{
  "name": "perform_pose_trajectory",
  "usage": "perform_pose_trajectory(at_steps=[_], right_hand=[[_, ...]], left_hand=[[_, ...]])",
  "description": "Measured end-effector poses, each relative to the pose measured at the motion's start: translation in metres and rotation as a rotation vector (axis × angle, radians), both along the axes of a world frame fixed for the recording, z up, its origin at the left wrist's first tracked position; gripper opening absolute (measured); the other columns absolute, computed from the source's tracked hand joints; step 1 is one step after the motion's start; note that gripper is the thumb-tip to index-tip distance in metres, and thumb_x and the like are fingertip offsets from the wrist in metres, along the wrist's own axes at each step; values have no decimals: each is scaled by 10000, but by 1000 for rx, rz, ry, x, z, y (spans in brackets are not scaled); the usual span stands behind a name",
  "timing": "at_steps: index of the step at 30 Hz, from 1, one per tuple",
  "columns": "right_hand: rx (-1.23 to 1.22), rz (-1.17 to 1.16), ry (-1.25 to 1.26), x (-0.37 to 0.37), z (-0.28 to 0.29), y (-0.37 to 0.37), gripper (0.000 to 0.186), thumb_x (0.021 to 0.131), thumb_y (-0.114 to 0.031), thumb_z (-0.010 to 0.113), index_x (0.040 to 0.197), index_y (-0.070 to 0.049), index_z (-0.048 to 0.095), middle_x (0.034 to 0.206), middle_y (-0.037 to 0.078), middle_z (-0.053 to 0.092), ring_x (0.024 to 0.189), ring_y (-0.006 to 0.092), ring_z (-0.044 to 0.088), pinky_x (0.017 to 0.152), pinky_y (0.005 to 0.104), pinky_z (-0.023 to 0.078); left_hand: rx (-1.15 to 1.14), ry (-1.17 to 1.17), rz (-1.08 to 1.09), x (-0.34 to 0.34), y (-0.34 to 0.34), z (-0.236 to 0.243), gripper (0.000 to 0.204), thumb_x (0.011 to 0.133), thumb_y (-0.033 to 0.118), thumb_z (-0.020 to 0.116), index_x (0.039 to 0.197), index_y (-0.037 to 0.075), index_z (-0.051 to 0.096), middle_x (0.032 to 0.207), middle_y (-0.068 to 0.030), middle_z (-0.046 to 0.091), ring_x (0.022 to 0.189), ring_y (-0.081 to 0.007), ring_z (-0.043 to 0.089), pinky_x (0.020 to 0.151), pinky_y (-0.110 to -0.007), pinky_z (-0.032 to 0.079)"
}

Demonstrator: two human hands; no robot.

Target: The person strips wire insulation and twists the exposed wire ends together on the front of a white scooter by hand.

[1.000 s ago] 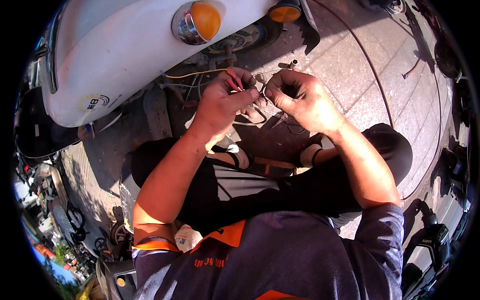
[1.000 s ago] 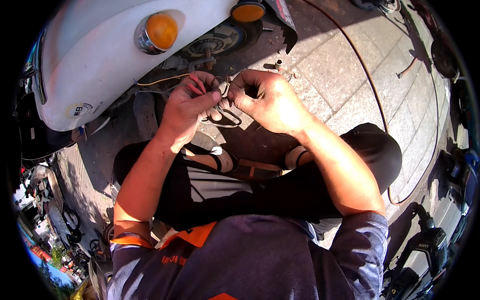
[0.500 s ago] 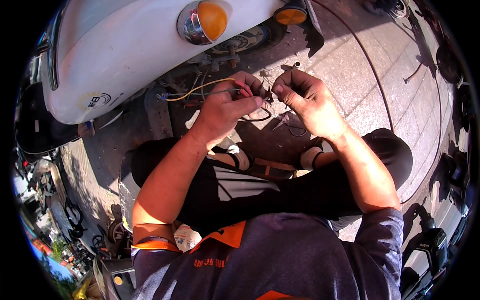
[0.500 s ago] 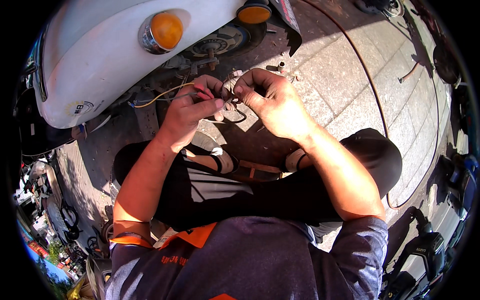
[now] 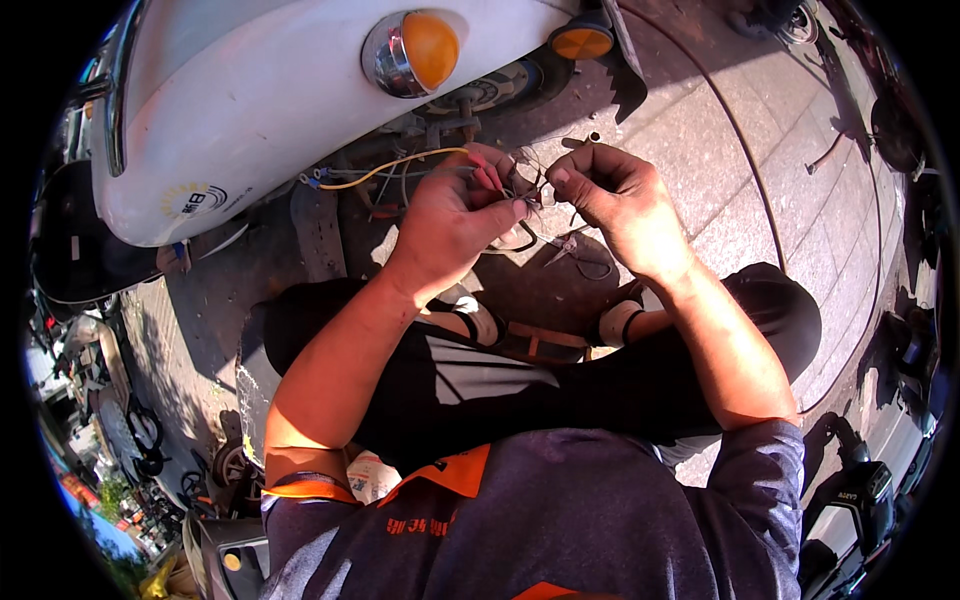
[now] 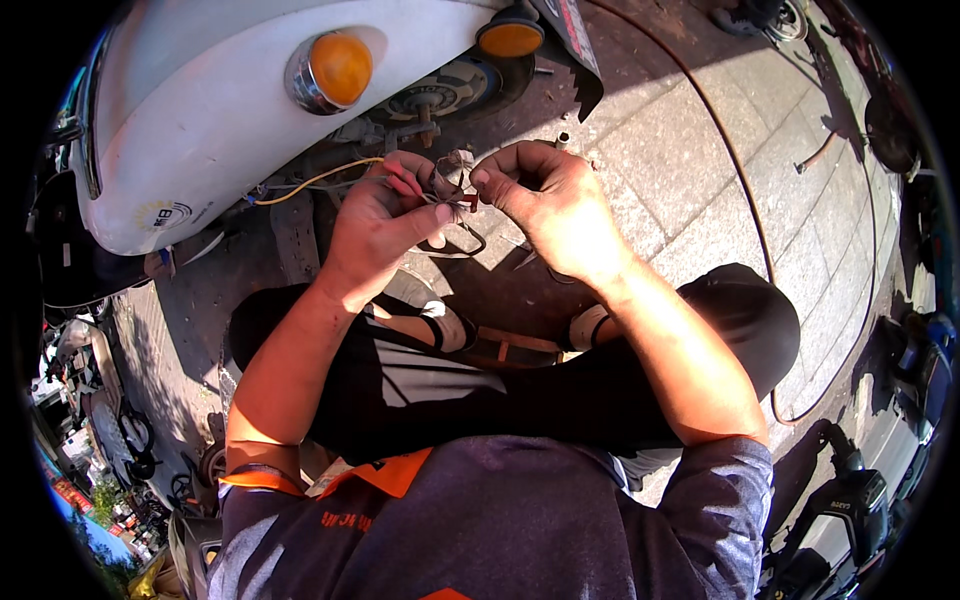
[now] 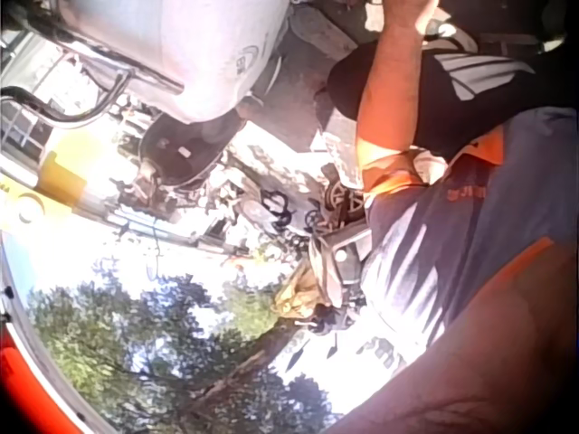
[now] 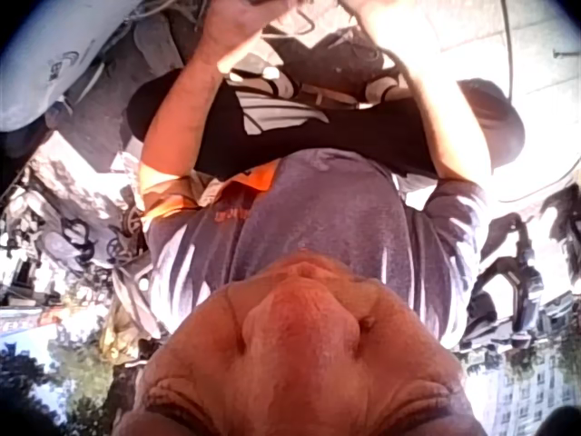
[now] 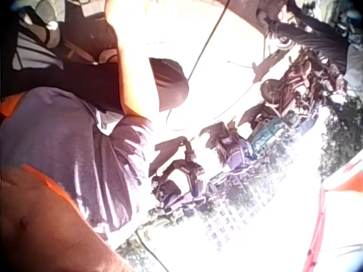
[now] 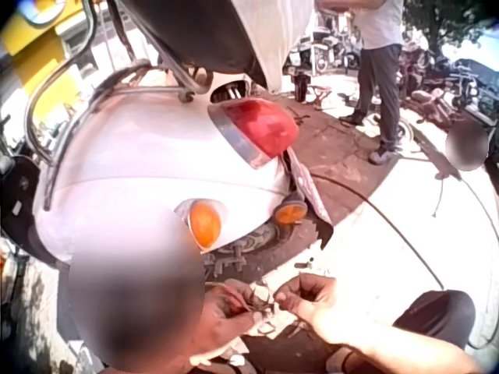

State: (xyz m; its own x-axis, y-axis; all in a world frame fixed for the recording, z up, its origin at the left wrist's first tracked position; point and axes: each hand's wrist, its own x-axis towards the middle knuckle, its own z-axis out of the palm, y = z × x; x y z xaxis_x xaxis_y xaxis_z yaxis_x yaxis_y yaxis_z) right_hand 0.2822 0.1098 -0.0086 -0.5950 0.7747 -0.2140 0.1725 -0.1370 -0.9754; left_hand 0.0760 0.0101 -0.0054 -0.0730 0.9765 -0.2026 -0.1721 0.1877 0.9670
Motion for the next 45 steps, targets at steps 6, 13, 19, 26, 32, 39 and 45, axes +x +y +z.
perform_pose_trajectory(at_steps=[6, 13, 19, 26, 32, 39, 45], right_hand=[[104, -17, -13, -1, 2, -6, 214, 1003, -188, 758, 1078, 12, 770, 955, 60, 795, 889, 112, 714, 830, 285, 571], [453, 65, -40, -6, 6, -15, 175, 913, -137, 812, 1035, -15, 779, 872, 119, 748, 767, 150, 700, 714, 323, 561], [312, -40, 22, -6, -7, -13, 179, 959, -151, 783, 1045, 5, 774, 917, 97, 776, 814, 134, 704, 746, 313, 572], [140, -34, 112, -3, -10, -5, 196, 1008, -165, 726, 1077, 14, 764, 910, 82, 775, 831, 117, 692, 785, 273, 550], [223, -12, 14, -6, -3, -7, 166, 972, -149, 772, 1030, 6, 762, 865, 45, 761, 787, 81, 666, 741, 271, 552], [492, 13, 25, -3, -5, -10, 123, 913, -131, 784, 961, -24, 750, 883, 93, 749, 799, 231, 710, 757, 370, 569], [873, 69, 52, -1, -6, -8, 133, 889, -156, 793, 952, -48, 746, 904, 126, 727, 842, 358, 690, 749, 449, 552]], left_hand=[[-6, -134, 144, -2, 2, -4, 255, 970, 42, 723, 1168, 21, 564, 1061, -87, 682, 913, -172, 730, 681, -299, 570], [-11, -53, 196, 3, 4, -7, 227, 985, 104, 748, 1145, 63, 592, 1105, -49, 687, 926, -144, 705, 690, -283, 561], [-26, -84, 192, 1, 4, -3, 282, 975, 53, 748, 1164, 22, 541, 1085, -93, 661, 971, -198, 760, 633, -287, 586], [-24, -66, 172, 0, 3, -4, 282, 964, 46, 752, 1159, 34, 548, 1020, -72, 674, 953, -174, 759, 619, -281, 565], [-8, 51, 140, 6, 0, -4, 226, 952, 57, 771, 1086, 37, 591, 966, -34, 659, 842, -91, 681, 629, -262, 555], [-63, 26, -15, 7, 0, -1, 255, 980, 119, 757, 1162, -14, 638, 988, -49, 660, 741, -89, 595, 624, -261, 508], [-156, -5, -191, -3, 1, 2, 279, 1036, 238, 707, 1170, -5, 676, 956, -23, 642, 735, -69, 564, 589, -250, 461]])
